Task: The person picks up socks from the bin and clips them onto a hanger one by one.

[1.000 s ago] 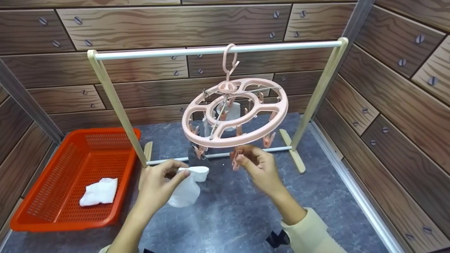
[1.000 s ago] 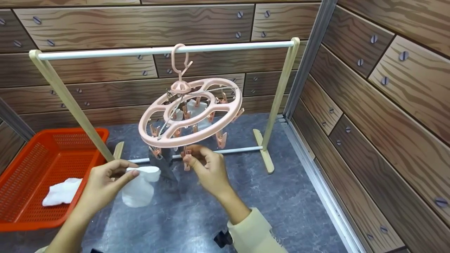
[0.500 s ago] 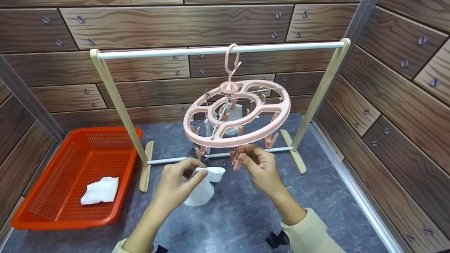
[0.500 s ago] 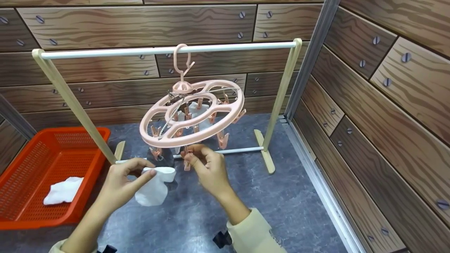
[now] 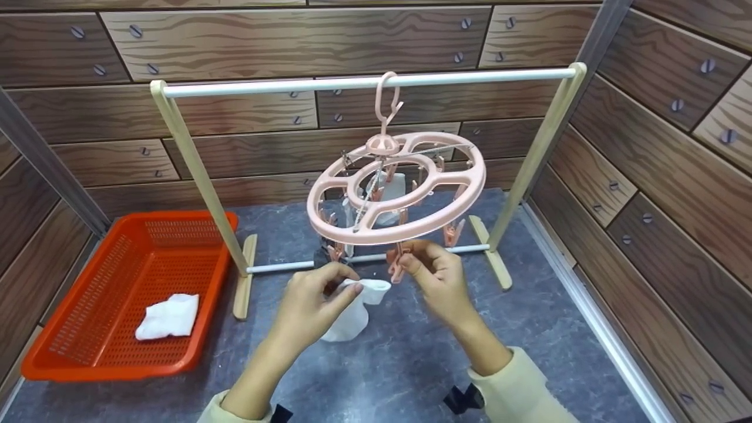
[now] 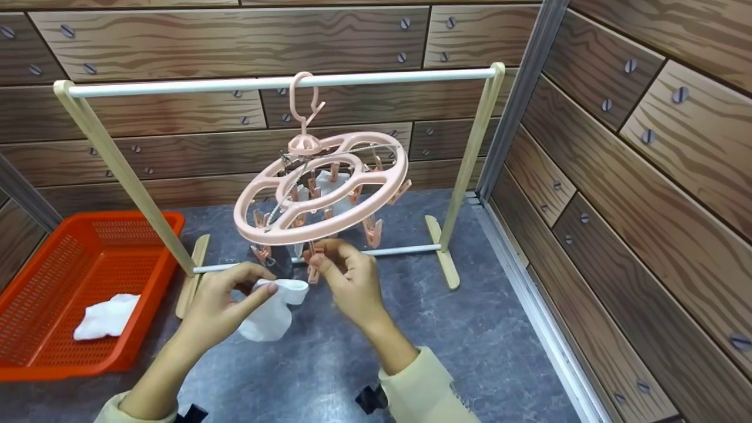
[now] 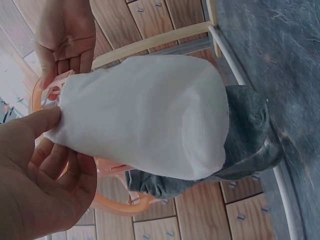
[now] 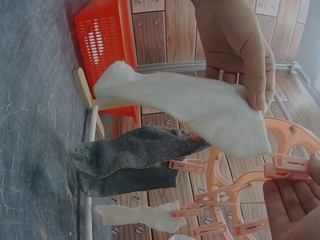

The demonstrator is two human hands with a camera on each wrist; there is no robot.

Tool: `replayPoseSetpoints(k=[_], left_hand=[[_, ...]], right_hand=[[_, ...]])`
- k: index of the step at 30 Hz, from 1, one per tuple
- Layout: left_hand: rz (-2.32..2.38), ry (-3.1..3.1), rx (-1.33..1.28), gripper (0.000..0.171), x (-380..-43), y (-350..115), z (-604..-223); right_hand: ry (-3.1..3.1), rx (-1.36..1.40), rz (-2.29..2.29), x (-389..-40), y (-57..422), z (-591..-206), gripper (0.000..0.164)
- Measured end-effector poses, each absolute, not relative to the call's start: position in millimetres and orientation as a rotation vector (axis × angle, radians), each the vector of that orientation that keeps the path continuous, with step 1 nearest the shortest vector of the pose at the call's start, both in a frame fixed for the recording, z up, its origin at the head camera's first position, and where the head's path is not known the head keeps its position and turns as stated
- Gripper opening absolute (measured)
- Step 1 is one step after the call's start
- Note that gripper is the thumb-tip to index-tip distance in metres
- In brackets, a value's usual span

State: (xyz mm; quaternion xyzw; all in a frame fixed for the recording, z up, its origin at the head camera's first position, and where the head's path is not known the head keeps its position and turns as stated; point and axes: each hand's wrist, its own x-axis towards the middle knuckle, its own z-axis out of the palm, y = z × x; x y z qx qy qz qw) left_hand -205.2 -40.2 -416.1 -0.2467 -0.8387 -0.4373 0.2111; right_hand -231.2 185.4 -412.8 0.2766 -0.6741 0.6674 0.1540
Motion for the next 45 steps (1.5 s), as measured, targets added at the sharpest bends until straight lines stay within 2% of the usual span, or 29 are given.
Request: replayPoseSetpoints(k=[33, 45], left_hand=[[-1.11, -2.328, -0.735, 0.008, -207.4, -22.6, -414.8], [-1.048, -2.306, -0.705, 0.007, -209.0, -17.3, -415.6]], right_hand=[[-1.81, 0.82, 2.115, -230.2, 179.6, -414.7, 0.013], [-1.843, 0.75, 2.119, -227.9, 178.2, -413.1, 0.014]])
